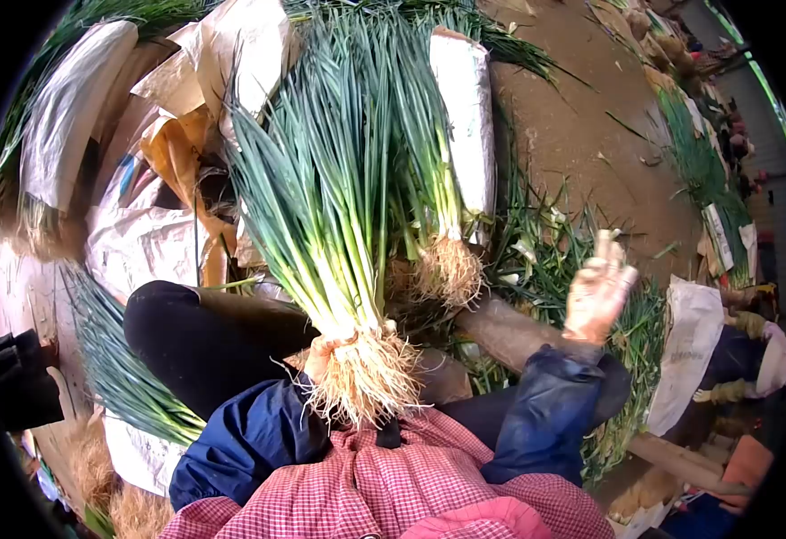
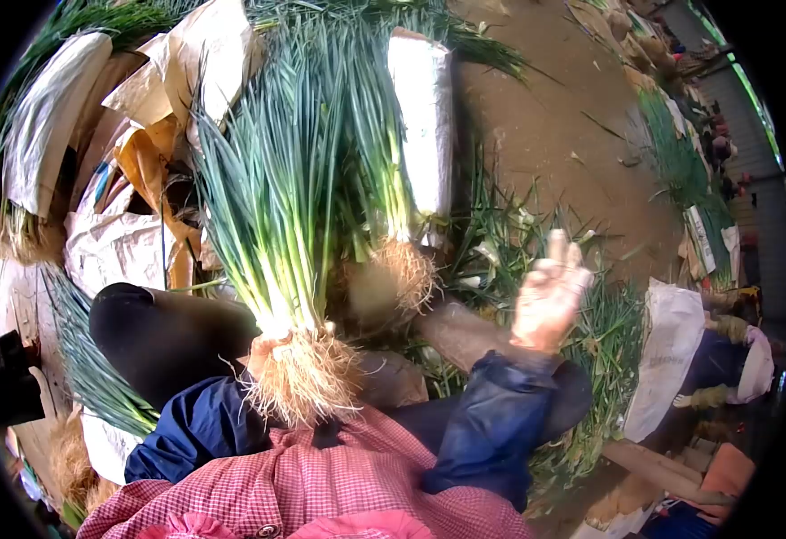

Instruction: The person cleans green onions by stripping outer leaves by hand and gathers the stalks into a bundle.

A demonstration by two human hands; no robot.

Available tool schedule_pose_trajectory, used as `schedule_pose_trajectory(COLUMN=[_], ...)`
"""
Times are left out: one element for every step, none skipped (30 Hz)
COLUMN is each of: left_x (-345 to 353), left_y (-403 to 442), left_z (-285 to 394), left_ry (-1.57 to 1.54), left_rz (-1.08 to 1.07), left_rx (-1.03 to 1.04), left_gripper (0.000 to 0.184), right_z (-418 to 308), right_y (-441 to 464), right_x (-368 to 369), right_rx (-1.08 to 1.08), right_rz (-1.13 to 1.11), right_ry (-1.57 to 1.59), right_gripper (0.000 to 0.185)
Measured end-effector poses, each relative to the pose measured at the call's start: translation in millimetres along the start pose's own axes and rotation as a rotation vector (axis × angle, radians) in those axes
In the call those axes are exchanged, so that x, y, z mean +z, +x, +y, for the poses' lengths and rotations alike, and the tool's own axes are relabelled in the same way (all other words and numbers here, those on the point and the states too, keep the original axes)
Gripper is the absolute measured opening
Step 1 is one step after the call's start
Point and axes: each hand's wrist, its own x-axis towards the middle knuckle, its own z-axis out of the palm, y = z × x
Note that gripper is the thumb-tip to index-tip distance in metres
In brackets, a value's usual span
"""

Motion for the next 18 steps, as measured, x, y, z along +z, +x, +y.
schedule_pose_trajectory(left_x=[-1, -1, -1, 0, 2, 6, 2, -1, 11, 20, 30, 16, 12, 10, 1, -29, -51, -47], left_y=[2, 7, 9, 10, 12, 10, 12, 7, 10, 12, 14, 13, 13, 13, 12, 13, 13, 12], left_z=[1, 2, 3, 1, 0, -4, -2, -4, -4, -5, -6, -1, 6, 2, 10, 17, 23, 21], left_ry=[0.049, 0.042, 0.035, 0.037, 0.049, 0.133, 0.121, 0.086, 0.056, 0.027, 0.001, 0.002, 0.013, 0.113, 0.130, 0.102, 0.076, 0.049], left_rz=[-0.007, -0.042, -0.067, -0.103, -0.139, -0.043, -0.088, -0.083, -0.145, -0.205, -0.264, -0.183, -0.106, 0.022, 0.090, 0.005, -0.085, 0.040], left_rx=[0.003, -0.023, -0.047, -0.044, -0.038, 0.086, 0.115, 0.139, 0.105, 0.068, 0.030, 0.001, -0.032, 0.001, -0.070, -0.043, -0.015, 0.015], left_gripper=[0.055, 0.057, 0.060, 0.062, 0.065, 0.066, 0.066, 0.066, 0.063, 0.060, 0.057, 0.057, 0.056, 0.054, 0.052, 0.051, 0.051, 0.047], right_z=[14, 26, 46, 76, 124, 156, 173, 174, 167, 164, 157, 150, 146, 161, 176, 193, 190, 188], right_y=[-5, -12, -15, -8, 10, 18, 30, 30, 24, 10, -19, -39, -54, -61, -69, -74, -80, -86], right_x=[4, 11, 16, 9, -20, -22, -9, -1, 29, 31, 24, 27, 30, 10, -10, -31, -22, -12], right_rx=[0.076, 0.205, 0.326, 0.375, 0.298, 0.233, 0.393, 0.537, 0.668, 0.713, 0.767, 0.813, 0.851, 0.703, 0.548, 0.358, 0.185, 0.009], right_rz=[0.008, -0.017, -0.073, -0.149, -0.265, -0.299, -0.345, -0.340, -0.338, -0.327, -0.291, -0.411, -0.531, -0.603, -0.666, -0.645, -0.655, -0.635], right_ry=[-0.325, -0.759, -1.089, -1.313, -1.545, -1.959, -2.069, -2.006, -1.944, -1.577, -1.209, -1.183, -1.142, -1.165, -1.191, -1.448, -1.624, -1.804], right_gripper=[0.047, 0.047, 0.047, 0.046, 0.033, 0.032, 0.029, 0.026, 0.024, 0.023, 0.022, 0.024, 0.028, 0.031, 0.037, 0.040, 0.038, 0.037])
